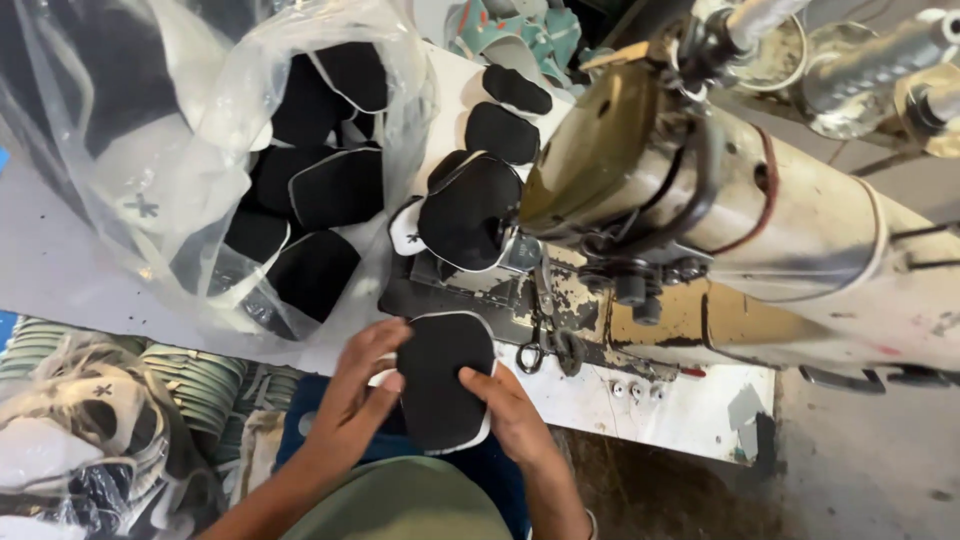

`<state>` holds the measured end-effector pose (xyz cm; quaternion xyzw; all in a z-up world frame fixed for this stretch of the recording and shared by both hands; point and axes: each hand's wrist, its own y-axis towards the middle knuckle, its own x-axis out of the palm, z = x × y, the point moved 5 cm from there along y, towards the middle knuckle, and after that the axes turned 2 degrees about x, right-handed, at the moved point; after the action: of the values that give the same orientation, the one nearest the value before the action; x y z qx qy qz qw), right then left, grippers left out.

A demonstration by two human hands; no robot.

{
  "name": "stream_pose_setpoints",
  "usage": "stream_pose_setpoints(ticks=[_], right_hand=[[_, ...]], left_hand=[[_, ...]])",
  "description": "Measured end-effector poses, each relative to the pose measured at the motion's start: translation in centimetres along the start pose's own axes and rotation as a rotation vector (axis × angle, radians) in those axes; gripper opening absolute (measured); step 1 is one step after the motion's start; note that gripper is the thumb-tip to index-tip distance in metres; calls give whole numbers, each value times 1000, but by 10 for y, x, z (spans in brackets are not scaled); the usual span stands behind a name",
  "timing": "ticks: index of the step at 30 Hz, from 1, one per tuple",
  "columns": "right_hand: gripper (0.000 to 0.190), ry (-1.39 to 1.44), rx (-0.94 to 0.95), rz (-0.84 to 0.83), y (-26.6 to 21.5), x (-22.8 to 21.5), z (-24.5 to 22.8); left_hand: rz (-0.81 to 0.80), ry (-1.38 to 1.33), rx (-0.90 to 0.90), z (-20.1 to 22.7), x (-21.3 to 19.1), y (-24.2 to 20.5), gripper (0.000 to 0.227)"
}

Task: The person uses a sewing machine to stitch black and white shoe parts. They repeatedly pick up a shoe part, guide it under the machine's needle to sew the edges, and then place the finished item on a pile.

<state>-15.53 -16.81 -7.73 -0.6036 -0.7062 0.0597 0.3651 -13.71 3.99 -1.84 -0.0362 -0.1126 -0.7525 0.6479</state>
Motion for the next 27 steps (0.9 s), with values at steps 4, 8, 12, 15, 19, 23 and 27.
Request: stream_pose_setpoints(ticks=[4,8,12,15,19,23,27], right_hand=[[51,-93,2,13,-10,-14,22],[42,-410,-92,128,-36,9,3],[32,-418,-167,73,-50,20,5],[30,-186,-193,-37,-60,23,4],[31,-188,-200,-43,-73,17,2],[26,-310,-358,162,-78,2,-21],[25,-224,-415,332,-81,-2,-53]], left_hand=[[-396,84,-25,-8,29,6,34],[-126,202,-109,-4,24,13,39],[-43,-68,-225,0,27,3,44],[-107,-238,-393,-31,22,-16,34],[-222,-344,-534,-12,33,-23,46],[-316,-69,-401,7,42,-19,50],[-389,199,-62,23,61,-13,51]])
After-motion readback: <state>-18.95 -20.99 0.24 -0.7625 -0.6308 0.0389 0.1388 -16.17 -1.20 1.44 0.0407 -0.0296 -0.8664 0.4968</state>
